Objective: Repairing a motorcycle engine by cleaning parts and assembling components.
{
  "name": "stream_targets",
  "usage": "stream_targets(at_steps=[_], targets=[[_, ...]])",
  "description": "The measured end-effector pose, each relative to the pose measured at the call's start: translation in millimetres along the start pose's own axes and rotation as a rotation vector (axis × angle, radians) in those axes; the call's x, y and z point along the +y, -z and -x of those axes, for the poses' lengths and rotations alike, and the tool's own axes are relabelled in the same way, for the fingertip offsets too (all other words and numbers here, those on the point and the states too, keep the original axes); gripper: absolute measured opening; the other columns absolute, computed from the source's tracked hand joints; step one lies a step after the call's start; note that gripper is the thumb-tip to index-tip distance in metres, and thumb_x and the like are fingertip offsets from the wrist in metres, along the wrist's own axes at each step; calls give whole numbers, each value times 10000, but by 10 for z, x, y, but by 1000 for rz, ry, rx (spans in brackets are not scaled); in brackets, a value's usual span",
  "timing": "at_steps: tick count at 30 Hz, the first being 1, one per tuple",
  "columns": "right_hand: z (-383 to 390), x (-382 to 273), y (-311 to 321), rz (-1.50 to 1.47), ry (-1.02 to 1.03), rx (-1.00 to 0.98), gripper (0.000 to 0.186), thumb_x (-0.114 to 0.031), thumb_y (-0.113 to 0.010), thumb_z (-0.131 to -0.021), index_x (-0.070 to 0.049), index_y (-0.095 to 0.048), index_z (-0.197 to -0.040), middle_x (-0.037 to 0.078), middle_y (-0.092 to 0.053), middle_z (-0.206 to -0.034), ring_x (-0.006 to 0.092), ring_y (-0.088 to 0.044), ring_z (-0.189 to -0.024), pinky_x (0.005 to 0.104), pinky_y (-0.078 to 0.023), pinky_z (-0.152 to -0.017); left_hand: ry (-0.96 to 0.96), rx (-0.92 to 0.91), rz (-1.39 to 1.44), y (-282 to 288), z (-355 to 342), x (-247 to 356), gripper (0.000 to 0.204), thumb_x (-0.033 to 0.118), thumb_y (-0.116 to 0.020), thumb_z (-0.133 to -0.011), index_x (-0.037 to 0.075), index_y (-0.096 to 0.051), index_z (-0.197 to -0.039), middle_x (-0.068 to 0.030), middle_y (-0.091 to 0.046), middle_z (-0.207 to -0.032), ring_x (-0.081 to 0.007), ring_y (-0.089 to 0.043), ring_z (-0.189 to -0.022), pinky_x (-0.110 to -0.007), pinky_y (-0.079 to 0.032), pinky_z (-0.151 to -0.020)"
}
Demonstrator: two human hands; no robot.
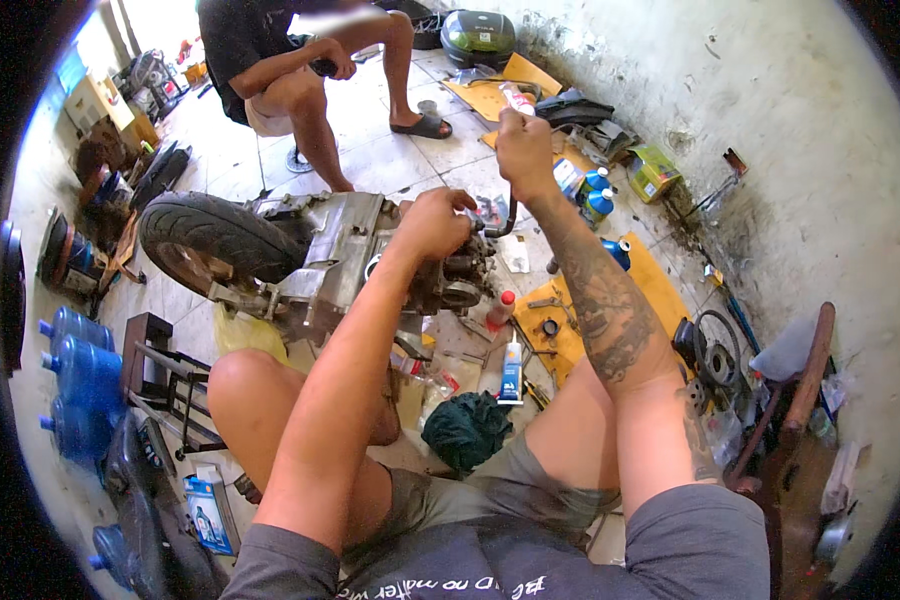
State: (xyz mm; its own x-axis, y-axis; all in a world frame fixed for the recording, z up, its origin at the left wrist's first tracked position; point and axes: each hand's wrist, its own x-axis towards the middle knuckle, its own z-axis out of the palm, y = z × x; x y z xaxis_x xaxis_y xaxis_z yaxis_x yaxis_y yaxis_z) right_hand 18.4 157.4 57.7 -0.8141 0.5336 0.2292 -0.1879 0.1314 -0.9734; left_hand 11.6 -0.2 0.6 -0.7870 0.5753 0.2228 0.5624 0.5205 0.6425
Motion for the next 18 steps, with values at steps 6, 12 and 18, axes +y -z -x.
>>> stream_targets(at_steps=[6, 12, 18], targets=[[-74, 81, -84, 78, 220, 69, 431, -246, -487, -924, 33, -515, -596, 39, -451, -483, 117, -383, -492, 364, -310, -484, 23, -271, -39, 103, -24, 94, 337, 273, -617, -756, 170, -732, -1056, -140, -705, -1004, -306, -663, -934, -395, -443, -941], [-321, 29, -263, 126, 9, 96, 428, -264, -504, -883, 53, -545, -598, 89, -473, -467, 157, -417, -395, 363, -315, -392, -2, -303, 54, 38, -111, -6, 415, 350, -719, -762, 151, -707, -1126, -161, -693, -1069, -299, -669, -969, -368, -492, -917], [-399, 287, -118, 133, 103, 138, 389, -242, -499, -872, 24, -541, -591, 73, -502, -497, 165, -503, -487, 380, -371, -502, -4, -306, -69, -14, -75, 66, 338, 366, -685, -792, 215, -722, -1092, -95, -692, -1091, -312, -634, -1056, -637, -357, -977]])
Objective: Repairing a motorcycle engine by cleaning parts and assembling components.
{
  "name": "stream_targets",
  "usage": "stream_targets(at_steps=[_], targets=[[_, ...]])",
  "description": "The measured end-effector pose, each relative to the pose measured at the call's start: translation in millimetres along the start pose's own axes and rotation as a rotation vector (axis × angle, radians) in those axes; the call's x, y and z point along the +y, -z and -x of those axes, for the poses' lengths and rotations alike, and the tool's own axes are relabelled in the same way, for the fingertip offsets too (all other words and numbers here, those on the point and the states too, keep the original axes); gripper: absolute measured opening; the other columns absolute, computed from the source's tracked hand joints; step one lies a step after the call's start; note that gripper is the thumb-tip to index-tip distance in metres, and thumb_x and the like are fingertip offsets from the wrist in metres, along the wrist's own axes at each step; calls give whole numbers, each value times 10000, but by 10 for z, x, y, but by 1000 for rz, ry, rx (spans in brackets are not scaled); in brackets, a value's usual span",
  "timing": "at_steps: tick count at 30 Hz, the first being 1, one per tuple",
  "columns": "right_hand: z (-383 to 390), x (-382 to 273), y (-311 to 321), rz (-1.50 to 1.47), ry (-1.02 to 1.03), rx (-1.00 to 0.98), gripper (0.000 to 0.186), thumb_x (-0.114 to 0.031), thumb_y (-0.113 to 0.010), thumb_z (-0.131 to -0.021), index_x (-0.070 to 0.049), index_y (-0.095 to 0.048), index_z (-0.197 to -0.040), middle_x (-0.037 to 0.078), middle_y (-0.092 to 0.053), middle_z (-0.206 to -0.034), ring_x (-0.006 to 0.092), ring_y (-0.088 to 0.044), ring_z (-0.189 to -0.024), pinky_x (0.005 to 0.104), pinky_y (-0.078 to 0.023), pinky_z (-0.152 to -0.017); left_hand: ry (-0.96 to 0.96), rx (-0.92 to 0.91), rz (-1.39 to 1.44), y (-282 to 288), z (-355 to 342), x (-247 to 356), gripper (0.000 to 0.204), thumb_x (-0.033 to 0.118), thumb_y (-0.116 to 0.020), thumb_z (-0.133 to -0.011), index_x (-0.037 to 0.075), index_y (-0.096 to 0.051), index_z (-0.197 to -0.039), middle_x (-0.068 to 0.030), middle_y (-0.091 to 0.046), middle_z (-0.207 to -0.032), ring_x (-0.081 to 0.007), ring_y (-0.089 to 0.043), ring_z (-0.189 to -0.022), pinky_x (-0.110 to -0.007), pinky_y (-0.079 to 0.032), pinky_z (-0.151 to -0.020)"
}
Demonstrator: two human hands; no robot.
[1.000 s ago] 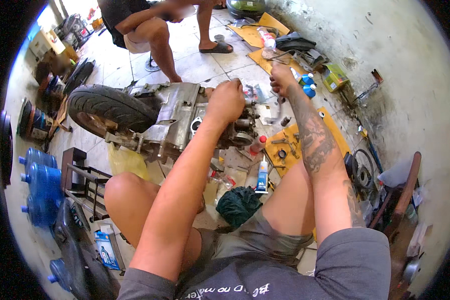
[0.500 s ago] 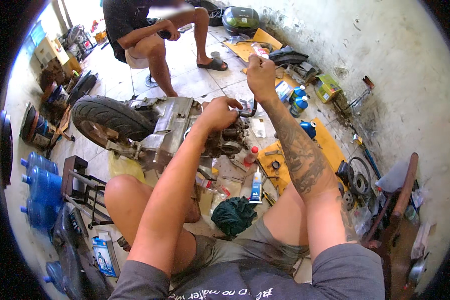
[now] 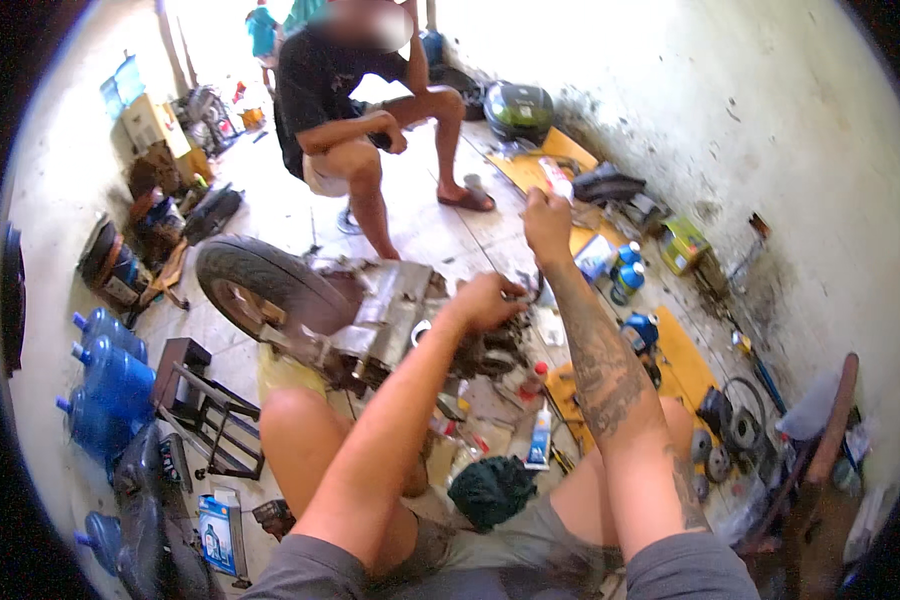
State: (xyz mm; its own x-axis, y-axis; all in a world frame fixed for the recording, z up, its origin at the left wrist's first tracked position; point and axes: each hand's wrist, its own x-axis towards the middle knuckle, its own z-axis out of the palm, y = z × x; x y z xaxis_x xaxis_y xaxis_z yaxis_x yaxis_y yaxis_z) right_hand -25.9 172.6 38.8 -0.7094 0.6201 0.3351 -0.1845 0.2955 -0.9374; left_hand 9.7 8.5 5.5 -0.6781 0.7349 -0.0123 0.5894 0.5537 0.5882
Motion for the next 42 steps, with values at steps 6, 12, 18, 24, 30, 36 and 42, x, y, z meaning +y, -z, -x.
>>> stream_targets(at_steps=[6, 12, 18, 24, 30, 36, 42], targets=[[-128, -101, -187, 230, 100, 1, 218, -183, -470, -871, 13, -550, -922, 181, -611, -695, 318, -625, -614, 461, -494, -586, -29, -25, 49, -36, -31, -46, 386, 347, -681, -818, 113, -697, -1124, -153, -674, -1107, -315, -649, -1022, -383, -487, -928], [-63, -374, -266, 839, 466, 42, 326, -253, -548, -876, 13, -555, -1066, 224, -669, -848, 401, -675, -780, 504, -544, -697, -38, -18, 117, -3, -19, -90, 393, 361, -697, -804, 106, -705, -1102, -188, -675, -1079, -324, -648, -1019, -386, -486, -925], [-182, -268, -92, 983, 527, -116, 300, -252, -549, -843, 17, -680, -850, 243, -677, -852, 378, -685, -809, 474, -551, -731, 307, 36, 32, -84, -92, 21, 378, 299, -558, -838, 26, -685, -1066, -218, -628, -1172, -373, -594, -1111, -437, -464, -952], [-173, -497, -306, 1011, 372, -161, 330, -270, -536, -845, 24, -679, -888, 283, -655, -888, 427, -653, -866, 489, -517, -810, 275, -10, -20, -9, -212, -293, 328, 159, -523, -790, 27, -702, -1031, -209, -609, -1207, -363, -575, -1155, -500, -419, -993], [-189, -400, -208, 1048, 530, -256, 334, -261, -523, -826, 29, -687, -794, 259, -668, -871, 409, -659, -860, 467, -517, -822, 351, -112, 33, -75, -96, -132, 472, 134, -551, -771, 24, -608, -1227, -175, -573, -1307, -318, -515, -1263, -593, -72, -1134], [-388, -145, -222, 1031, 557, -212, 337, -312, -556, -759, 1, -679, -742, 250, -658, -791, 407, -658, -798, 453, -513, -754, 467, -129, 92, 25, -5, -55, 596, 110, -635, -697, 73, -573, -1289, -146, -542, -1359, -278, -503, -1283, -482, -62, -1167], [-261, -428, -168, 872, 228, -248, 347, -320, -702, -785, 25, -686, -754, 253, -653, -697, 308, -690, -663, 424, -512, -600, 344, -105, 24, 117, 74, 77, 496, 136, -671, -682, 83, -657, -1175, -131, -573, -1326, -266, -531, -1255, -509, -150, -1152]])
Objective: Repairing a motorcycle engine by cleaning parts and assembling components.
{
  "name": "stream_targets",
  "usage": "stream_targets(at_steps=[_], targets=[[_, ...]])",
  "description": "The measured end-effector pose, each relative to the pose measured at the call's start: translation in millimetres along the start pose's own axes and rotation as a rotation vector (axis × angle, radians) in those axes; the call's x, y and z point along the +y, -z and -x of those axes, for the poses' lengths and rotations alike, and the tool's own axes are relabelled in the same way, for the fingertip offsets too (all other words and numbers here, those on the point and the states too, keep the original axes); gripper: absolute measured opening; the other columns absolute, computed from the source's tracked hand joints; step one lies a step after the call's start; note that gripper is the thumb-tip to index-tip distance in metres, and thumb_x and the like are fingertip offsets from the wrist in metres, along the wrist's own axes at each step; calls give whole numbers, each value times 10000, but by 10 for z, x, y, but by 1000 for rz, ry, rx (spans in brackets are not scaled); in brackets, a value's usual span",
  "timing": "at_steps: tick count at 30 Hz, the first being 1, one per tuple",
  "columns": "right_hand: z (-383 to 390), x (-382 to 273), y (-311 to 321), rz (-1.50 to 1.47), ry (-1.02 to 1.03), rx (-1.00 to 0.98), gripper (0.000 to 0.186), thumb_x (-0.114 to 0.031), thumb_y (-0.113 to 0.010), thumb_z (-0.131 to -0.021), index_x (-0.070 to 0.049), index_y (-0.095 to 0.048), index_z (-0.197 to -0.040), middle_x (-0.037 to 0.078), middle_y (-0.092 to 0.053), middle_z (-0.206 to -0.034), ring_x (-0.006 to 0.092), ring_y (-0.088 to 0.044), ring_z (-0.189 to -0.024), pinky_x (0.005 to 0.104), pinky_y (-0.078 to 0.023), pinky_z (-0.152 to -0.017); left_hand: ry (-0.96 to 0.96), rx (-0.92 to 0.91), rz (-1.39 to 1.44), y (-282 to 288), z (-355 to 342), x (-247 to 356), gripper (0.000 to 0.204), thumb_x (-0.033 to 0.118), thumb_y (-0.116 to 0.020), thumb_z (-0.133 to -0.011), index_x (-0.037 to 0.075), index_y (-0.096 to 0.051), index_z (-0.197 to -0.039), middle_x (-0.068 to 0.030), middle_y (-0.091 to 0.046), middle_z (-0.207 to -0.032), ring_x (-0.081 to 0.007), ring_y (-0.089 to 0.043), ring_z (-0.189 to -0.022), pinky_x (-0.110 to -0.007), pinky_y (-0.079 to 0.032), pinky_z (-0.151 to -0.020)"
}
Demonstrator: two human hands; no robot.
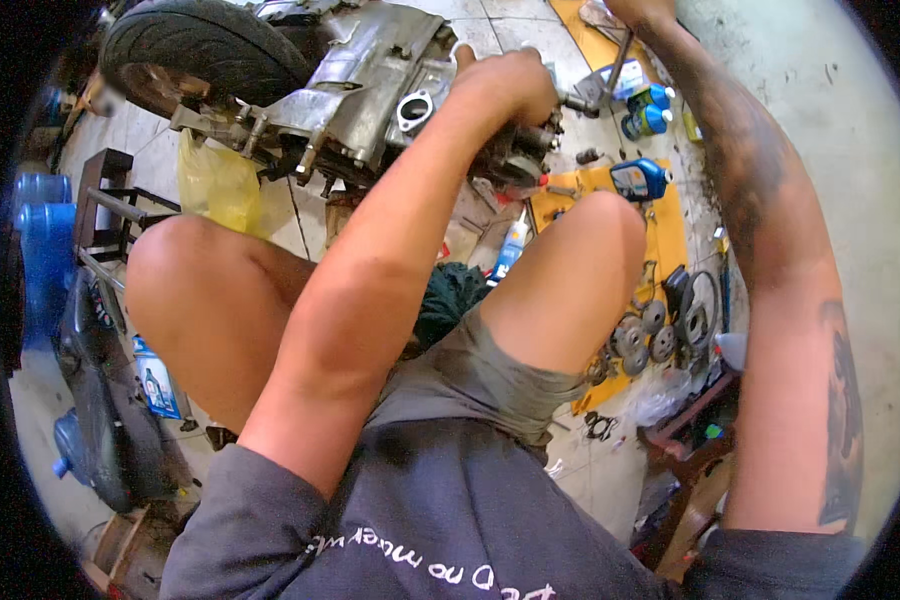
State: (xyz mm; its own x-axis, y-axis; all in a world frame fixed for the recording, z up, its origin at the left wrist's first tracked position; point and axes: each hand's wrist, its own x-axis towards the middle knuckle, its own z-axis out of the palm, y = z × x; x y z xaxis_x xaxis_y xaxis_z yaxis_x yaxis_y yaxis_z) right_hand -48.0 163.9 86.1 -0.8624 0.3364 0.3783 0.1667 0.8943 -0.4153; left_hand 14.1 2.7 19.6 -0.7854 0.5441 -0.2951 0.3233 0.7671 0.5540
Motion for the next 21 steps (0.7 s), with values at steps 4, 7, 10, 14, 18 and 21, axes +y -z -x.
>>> stream_targets(at_steps=[4, 7, 10, 14, 18, 21], targets=[[-483, 493, -364, 206, 191, 100, 397, -339, -543, -810, 38, -661, -767, 234, -674, -770, 352, -673, -713, 426, -515, -638, -95, 16, -42, -306, -569, -218, 468, 141, -649, -691, 35, -660, -1148, -173, -627, -1227, -312, -580, -1186, -494, -292, -1103], [106, 317, -223, -802, -353, -189, 368, -355, -507, -904, -78, -527, -663, 36, -460, -547, 156, -448, -440, 305, -347, -410, -20, 94, -30, -125, -118, -112, 384, 180, -596, -776, 16, -664, -1116, -195, -638, -1192, -319, -602, -1143, -528, -308, -1077], [160, 297, 25, -1161, -559, -422, 358, -346, -474, -940, -155, -406, -645, -46, -295, -510, 79, -258, -389, 247, -218, -353, -97, 469, 160, -161, -81, -111, 331, 217, -533, -852, -3, -676, -1053, -219, -652, -1135, -322, -624, -1089, -585, -295, -1050], [418, 9, 231, -941, -415, -449, 327, -326, -443, -950, -170, -373, -672, -65, -277, -518, 69, -184, -380, 244, -172, -352, -89, 403, 67, -36, -17, -119, 374, 281, -503, -901, -15, -647, -1077, -238, -634, -1147, -356, -612, -1082, -550, -370, -994], [707, 152, 233, -1089, -457, -423, 321, -294, -449, -942, -176, -370, -654, -60, -271, -510, 73, -211, -375, 252, -159, -343, -55, 252, -12, -35, -19, -122, 417, 333, -507, -910, -11, -631, -1111, -245, -624, -1161, -384, -597, -1098, -485, -430, -971], [1068, -161, 483, -1208, -483, -251, 323, -273, -458, -944, -173, -375, -649, -58, -283, -500, 73, -227, -361, 256, -165, -338, -23, 236, -8, -47, -66, -93, 365, 273, -532, -861, 7, -668, -1072, -219, -642, -1148, -357, -610, -1099, -476, -436, -981]])
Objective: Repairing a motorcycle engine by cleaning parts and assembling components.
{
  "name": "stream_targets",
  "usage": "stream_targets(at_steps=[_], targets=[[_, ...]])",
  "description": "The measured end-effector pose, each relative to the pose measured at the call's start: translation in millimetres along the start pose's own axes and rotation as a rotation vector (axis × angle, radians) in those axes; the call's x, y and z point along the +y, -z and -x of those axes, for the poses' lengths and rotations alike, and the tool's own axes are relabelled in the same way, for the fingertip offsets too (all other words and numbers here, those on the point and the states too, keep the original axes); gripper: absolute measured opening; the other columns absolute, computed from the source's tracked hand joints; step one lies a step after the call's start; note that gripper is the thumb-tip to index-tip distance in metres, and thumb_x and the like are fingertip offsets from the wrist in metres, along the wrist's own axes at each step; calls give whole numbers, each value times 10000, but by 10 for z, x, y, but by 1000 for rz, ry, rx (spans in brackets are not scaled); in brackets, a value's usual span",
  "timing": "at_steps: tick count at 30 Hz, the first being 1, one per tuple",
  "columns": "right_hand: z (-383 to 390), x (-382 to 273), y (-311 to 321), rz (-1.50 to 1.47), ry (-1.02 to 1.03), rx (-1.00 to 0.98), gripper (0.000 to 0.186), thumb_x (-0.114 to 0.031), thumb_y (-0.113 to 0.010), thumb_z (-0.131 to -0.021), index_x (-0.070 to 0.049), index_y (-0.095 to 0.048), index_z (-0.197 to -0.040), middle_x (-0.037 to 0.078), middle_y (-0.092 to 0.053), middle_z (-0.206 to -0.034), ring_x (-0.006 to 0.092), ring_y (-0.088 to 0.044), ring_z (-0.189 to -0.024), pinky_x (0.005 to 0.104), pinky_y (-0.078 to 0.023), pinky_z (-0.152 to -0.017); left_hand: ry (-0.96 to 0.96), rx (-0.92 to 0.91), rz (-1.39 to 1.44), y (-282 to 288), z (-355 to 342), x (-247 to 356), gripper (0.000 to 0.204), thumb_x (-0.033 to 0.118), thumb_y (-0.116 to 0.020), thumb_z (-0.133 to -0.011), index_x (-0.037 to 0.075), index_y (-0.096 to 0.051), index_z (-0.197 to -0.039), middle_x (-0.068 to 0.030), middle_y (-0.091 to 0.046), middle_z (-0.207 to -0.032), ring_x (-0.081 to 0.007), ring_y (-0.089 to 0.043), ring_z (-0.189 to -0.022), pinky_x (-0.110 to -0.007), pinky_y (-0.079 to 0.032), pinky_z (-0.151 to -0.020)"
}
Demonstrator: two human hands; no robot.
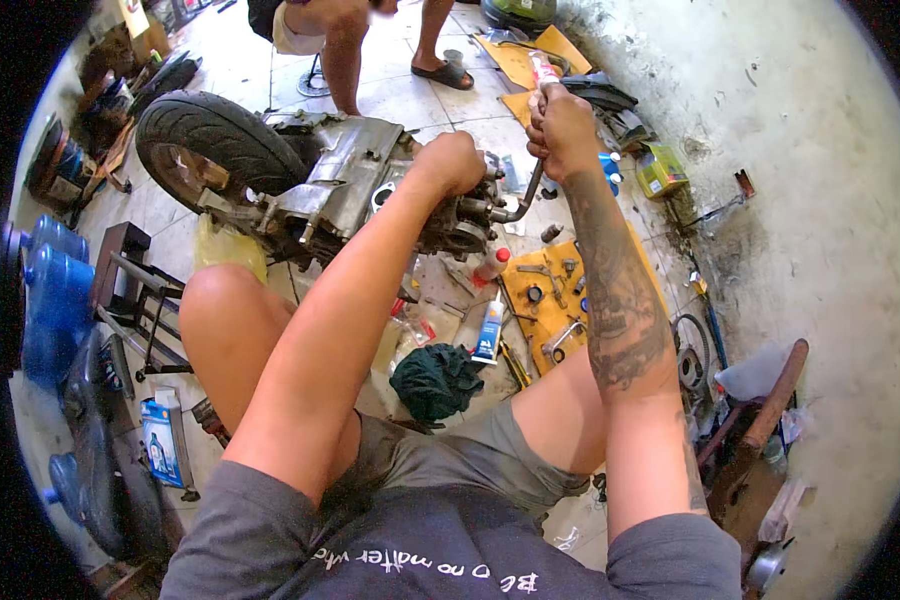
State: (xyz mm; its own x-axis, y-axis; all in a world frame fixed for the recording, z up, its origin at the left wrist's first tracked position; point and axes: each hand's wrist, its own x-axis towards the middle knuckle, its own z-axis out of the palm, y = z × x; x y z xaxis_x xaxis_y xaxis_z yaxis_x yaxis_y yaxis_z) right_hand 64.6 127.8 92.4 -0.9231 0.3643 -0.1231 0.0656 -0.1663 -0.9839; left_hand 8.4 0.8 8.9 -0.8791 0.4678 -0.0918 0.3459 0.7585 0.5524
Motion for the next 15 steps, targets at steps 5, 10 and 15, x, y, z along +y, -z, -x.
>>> stream_targets(at_steps=[5, 10, 15], targets=[[-120, 148, -60, 65, 167, 130, 270, -239, -487, -907, -101, -489, -675, -20, -408, -497, 107, -363, -350, 272, -259, -336, 45, -120, 24, -1, -85, -4, 362, 185, -564, -804, 16, -672, -1106, -201, -625, -1207, -339, -595, -1146, -531, -361, -1045], [-239, 317, -113, 452, 509, 288, 363, -242, -478, -944, -135, -419, -603, -44, -341, -472, 70, -286, -353, 262, -215, -334, 66, -122, 34, -8, -28, 57, 393, 191, -566, -805, 11, -649, -1144, -198, -605, -1245, -346, -559, -1197, -590, -234, -1099], [152, 158, -213, 123, 293, 29, 429, -235, -466, -980, -104, -422, -574, -42, -355, -475, 51, -298, -373, 248, -209, -350, 55, -171, 61, -22, -116, -30, 428, 182, -557, -801, 21, -625, -1191, -198, -587, -1275, -344, -546, -1217, -583, -198, -1119]])
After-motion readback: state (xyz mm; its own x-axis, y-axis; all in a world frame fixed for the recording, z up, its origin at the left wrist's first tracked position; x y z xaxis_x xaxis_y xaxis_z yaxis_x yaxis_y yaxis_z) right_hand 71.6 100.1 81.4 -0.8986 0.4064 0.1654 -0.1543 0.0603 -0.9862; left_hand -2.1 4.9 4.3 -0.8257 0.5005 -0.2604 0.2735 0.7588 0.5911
